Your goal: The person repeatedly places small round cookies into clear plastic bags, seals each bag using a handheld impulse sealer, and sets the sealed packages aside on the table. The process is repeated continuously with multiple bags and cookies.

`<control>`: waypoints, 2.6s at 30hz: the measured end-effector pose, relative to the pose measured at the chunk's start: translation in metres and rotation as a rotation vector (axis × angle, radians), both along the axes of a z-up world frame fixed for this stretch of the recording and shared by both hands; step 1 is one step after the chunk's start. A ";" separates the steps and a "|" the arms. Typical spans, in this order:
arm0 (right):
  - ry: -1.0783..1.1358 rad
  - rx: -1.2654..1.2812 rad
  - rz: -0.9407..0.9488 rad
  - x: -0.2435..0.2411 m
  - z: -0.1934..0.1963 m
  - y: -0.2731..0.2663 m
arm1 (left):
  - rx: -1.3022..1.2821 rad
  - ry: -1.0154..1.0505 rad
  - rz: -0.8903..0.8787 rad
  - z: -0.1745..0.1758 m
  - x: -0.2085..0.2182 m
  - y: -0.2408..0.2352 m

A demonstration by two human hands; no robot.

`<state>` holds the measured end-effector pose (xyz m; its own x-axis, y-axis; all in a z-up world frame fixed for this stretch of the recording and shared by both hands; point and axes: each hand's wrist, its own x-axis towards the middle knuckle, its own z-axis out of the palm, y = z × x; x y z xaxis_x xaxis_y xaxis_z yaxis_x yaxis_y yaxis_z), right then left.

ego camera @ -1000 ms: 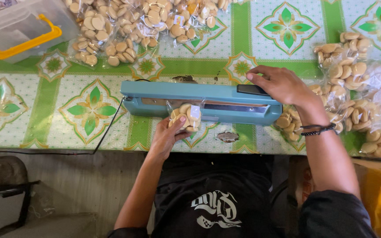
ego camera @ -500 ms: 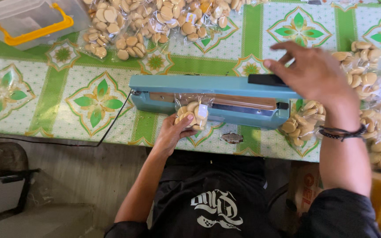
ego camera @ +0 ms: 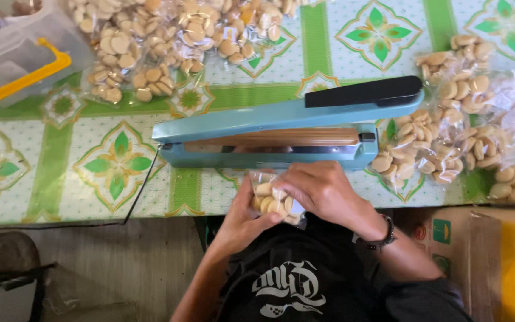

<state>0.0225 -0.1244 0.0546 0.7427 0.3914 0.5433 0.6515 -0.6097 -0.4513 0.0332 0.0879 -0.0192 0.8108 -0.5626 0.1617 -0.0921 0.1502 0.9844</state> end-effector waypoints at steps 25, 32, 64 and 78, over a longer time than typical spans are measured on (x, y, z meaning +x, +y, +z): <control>0.006 -0.290 -1.113 -0.054 -0.101 -0.209 | -0.176 0.138 0.407 0.014 0.011 0.019; 0.258 -0.327 -1.048 0.039 -0.105 -0.256 | -0.156 0.136 0.335 -0.001 0.002 0.017; -0.107 -0.516 0.007 -0.056 0.052 -0.067 | 0.024 -0.212 -0.316 -0.021 -0.015 -0.069; 0.114 -0.796 0.115 0.089 -0.048 -0.036 | -0.044 0.657 0.024 -0.077 0.014 -0.051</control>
